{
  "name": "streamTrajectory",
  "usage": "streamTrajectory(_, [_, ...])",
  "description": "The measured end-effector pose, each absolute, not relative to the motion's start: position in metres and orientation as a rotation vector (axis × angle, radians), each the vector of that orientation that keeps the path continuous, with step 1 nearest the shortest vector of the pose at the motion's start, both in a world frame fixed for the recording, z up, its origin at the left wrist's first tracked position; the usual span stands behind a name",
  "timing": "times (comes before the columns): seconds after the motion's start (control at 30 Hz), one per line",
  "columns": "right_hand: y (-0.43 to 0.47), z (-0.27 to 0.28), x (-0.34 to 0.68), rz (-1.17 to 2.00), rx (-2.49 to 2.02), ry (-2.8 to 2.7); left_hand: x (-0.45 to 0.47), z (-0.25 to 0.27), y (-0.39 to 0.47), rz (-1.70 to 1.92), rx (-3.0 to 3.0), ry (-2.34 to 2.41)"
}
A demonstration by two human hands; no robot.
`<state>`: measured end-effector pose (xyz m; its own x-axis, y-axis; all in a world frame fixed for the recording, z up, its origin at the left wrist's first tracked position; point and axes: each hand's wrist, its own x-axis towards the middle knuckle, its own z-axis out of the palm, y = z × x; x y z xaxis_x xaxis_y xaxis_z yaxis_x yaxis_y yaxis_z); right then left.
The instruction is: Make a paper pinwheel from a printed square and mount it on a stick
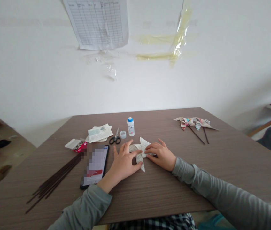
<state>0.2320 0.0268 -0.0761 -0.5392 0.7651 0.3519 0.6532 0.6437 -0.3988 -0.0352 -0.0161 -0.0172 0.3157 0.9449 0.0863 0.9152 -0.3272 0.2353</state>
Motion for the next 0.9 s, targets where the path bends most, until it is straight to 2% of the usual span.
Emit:
streamTrajectory(0.6, [0.026, -0.072, 0.229, 0.291, -1.117, -2.366, -0.037, -0.029, -0.012, 0.446, 2.423, 1.687])
streamTrajectory(0.9, [0.026, -0.071, 0.231, 0.333, -1.117, -2.374, -0.034, -0.019, -0.014, 0.349, 2.425, 1.711])
